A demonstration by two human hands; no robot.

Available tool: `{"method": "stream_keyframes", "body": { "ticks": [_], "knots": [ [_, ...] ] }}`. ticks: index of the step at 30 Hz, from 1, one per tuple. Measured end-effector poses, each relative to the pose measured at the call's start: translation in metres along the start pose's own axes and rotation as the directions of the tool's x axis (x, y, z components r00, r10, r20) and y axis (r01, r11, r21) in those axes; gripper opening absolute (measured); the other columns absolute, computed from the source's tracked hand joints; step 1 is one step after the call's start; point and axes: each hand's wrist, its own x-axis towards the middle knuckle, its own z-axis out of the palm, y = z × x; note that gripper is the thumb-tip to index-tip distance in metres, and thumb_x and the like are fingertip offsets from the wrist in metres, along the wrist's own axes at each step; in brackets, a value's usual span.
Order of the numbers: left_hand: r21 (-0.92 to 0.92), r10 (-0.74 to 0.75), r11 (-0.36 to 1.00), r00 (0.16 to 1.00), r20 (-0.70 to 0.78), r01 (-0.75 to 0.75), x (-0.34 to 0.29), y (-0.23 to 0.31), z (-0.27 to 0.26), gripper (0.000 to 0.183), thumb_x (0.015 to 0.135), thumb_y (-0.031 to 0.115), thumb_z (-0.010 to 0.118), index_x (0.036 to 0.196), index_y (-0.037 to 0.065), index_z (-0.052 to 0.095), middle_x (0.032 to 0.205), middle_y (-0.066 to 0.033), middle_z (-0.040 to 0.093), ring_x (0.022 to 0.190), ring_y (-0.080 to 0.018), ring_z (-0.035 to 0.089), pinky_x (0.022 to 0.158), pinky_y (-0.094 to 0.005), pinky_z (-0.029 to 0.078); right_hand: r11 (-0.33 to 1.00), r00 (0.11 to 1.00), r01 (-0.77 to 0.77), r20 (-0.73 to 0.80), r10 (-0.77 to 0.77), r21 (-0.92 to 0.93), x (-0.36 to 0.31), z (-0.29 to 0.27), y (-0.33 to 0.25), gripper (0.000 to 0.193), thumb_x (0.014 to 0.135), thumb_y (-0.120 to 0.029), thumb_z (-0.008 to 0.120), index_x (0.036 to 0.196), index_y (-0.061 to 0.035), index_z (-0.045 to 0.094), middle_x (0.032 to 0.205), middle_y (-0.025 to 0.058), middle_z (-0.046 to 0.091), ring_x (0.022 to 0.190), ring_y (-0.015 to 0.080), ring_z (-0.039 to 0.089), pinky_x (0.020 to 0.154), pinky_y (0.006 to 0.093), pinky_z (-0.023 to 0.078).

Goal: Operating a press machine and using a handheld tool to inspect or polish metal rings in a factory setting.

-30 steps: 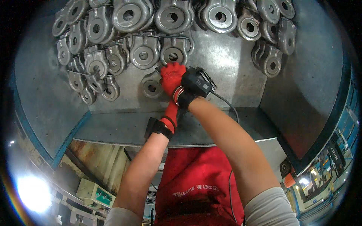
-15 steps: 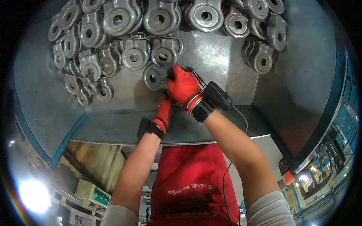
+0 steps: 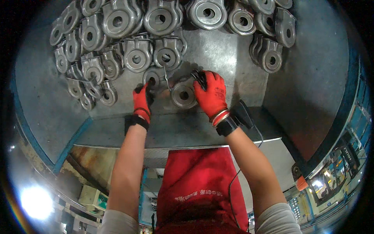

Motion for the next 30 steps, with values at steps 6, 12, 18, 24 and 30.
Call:
{"method": "stream_keyframes", "body": {
  "ticks": [6, 12, 18, 24, 30],
  "knots": [
    [0.563, 0.141, 0.812, 0.988, 0.068, -0.155, 0.006, 0.031, 0.01, 0.053, 0.065, 0.04, 0.07, 0.096, 0.0, 0.054, 0.095, -0.0155, 0.059, 0.091, -0.0294, 0.055, 0.08, -0.0376, 0.041, 0.994, 0.988, -0.108, 0.115, 0.105, 0.019, -0.012, -0.004, 0.03, 0.043, 0.075, -0.024, 0.061, 0.111, -0.0035, 0.049, 0.101, 0.0153, 0.053, 0.094, 0.0316, 0.049, 0.083, 0.0394, 0.038],
    [0.28, 0.12, 0.944, 0.973, 0.199, -0.174, -0.037, 0.024, -0.008, 0.048, 0.067, 0.034, 0.07, 0.096, -0.001, 0.053, 0.085, -0.0137, 0.06, 0.08, -0.026, 0.057, 0.073, -0.0351, 0.044, 0.896, 0.941, -0.335, 0.159, 0.3, 0.292, -0.009, -0.005, 0.043, 0.038, 0.078, -0.023, 0.06, 0.109, -0.0025, 0.052, 0.1, 0.0135, 0.056, 0.09, 0.0253, 0.053, 0.079, 0.0332, 0.042],
    [0.372, 0.092, 0.904, 0.947, 0.307, -0.208, -0.105, 0.02, 0.018, 0.057, 0.068, 0.036, 0.07, 0.105, -0.002, 0.047, 0.092, -0.0176, 0.059, 0.084, -0.0289, 0.057, 0.076, -0.0353, 0.043, 0.684, 0.932, -0.355, 0.18, 0.315, 0.638, -0.004, -0.016, 0.033, 0.036, 0.083, -0.025, 0.057, 0.111, -0.0042, 0.052, 0.105, 0.0053, 0.056, 0.088, 0.0125, 0.049, 0.076, 0.0256, 0.041],
    [0.492, 0.094, 0.844, 0.962, 0.256, -0.213, -0.103, 0.019, 0.037, 0.082, 0.066, 0.044, 0.069, 0.119, -0.007, 0.033, 0.111, -0.027, 0.05, 0.106, -0.0388, 0.047, 0.088, -0.0394, 0.038, 0.819, 0.847, -0.43, 0.483, 0.221, 0.38, 0.011, -0.019, 0.038, 0.095, 0.067, -0.045, 0.068, 0.132, 0.0035, 0.02, 0.124, 0.0215, 0.042, 0.117, 0.0287, 0.039, 0.096, 0.033, 0.031],
    [0.707, -0.104, 0.669, 0.914, 0.393, -0.228, -0.093, 0.041, 0.031, 0.081, 0.065, 0.043, 0.071, 0.119, -0.007, 0.036, 0.115, -0.0212, 0.049, 0.109, -0.0293, 0.047, 0.09, -0.036, 0.036, 0.982, 0.846, -0.064, 0.513, 0.147, -0.175, 0.028, -0.025, 0.028, 0.098, 0.056, -0.047, 0.073, 0.127, 0.0038, 0.029, 0.125, 0.0249, 0.039, 0.116, 0.034, 0.038, 0.096, 0.0368, 0.033]
  ]
}}
